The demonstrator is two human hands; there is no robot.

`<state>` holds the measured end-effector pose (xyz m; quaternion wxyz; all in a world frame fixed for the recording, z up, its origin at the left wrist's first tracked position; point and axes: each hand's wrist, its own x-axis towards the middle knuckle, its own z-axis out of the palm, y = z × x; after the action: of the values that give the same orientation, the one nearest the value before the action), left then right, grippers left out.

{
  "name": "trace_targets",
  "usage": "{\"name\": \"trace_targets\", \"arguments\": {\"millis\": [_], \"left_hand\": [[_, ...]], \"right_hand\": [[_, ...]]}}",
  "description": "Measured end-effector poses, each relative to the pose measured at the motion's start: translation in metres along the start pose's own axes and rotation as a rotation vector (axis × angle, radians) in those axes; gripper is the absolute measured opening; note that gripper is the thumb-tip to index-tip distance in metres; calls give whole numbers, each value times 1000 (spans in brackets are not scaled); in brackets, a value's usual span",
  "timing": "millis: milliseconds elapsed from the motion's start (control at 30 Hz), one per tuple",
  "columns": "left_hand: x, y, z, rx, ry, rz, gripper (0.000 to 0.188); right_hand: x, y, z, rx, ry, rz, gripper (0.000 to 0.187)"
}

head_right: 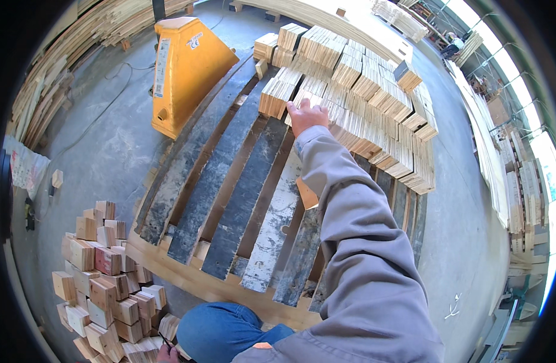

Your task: The person repeatedly picks up small wooden blocks from a pile on the floor and places them onto a wooden pallet. The person holds a pen in the left hand while stacking the blocks with the right hand.

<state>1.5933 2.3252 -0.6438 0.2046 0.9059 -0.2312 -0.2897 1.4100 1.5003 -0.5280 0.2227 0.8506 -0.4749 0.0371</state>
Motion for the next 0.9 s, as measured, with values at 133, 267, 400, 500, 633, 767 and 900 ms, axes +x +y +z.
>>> {"name": "trace_targets", "arguments": {"millis": [133, 267, 400, 500, 633, 767, 900], "left_hand": [[2, 2, 0, 1, 1, 24, 21], [6, 30, -11, 70, -102, -70, 28], [6, 47, -24, 207, -214, -132, 41], [8, 53, -24, 213, -206, -113, 41], [7, 45, -22, 131, -197, -115, 40], [6, 45, -23, 171, -187, -115, 40], [5, 49, -26, 232, -191, -122, 40]], "right_hand": [[3, -3, -12, -1, -109, -3, 39], [6, -1, -30, 4, -271, 16, 48], [11, -6, -47, 106, -278, 101, 54], [24, -9, -55, 146, -190, 86, 56], [45, -45, -67, 220, -159, 18, 56], [65, -71, -47, 276, -202, -1, 51], [79, -83, -34, 191, -360, 36, 42]]}}
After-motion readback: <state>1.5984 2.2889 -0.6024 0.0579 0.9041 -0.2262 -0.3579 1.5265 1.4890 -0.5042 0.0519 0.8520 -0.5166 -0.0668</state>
